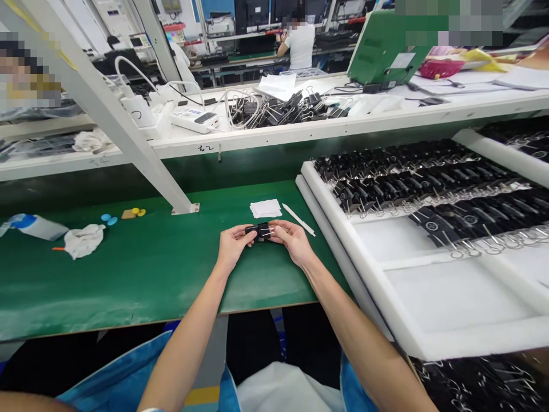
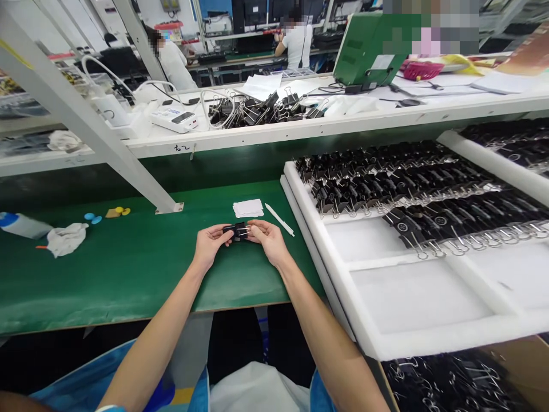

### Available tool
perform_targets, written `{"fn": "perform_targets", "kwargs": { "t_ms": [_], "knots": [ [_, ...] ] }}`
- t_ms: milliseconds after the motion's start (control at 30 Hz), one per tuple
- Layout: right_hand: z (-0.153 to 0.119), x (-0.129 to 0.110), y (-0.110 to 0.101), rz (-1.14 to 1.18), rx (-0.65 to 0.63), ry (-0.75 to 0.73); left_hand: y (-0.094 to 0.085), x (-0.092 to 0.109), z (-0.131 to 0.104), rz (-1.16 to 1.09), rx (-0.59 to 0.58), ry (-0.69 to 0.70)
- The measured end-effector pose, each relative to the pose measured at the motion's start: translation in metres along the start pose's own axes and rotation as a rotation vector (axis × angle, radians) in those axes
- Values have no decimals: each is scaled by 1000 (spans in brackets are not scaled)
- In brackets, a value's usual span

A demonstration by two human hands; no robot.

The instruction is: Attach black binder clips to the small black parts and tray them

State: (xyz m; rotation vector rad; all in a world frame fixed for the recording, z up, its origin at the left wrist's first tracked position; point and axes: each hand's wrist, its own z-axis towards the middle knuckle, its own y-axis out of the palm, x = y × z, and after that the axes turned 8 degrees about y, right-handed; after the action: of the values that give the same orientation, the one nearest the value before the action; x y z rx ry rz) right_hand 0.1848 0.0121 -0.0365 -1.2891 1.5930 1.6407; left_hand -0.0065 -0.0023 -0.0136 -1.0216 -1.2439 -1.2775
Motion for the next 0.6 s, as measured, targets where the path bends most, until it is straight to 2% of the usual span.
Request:
{"fn": "perform_targets", "kwargs": {
  "t_ms": [233, 333, 400, 500, 533, 600],
  "knots": [
    [5, 1, 0, -10, -9, -3, 0, 0, 4, 10, 3, 7],
    [7, 0, 10, -18, -5, -8, -3, 0, 6, 16, -2, -6],
    [-4, -1, 17, -44, 26, -14, -5, 2, 6, 23, 16, -7],
    [-48, -9, 17, -137, 43, -37, -9, 6, 11, -1, 97, 13],
    [-71, -14, 14, -182, -13, -21, -10, 7, 14, -16, 124, 11],
    [-127, -27, 4, -278, -267, 92, -15, 9, 23, -49, 129, 8]
  ]
}}
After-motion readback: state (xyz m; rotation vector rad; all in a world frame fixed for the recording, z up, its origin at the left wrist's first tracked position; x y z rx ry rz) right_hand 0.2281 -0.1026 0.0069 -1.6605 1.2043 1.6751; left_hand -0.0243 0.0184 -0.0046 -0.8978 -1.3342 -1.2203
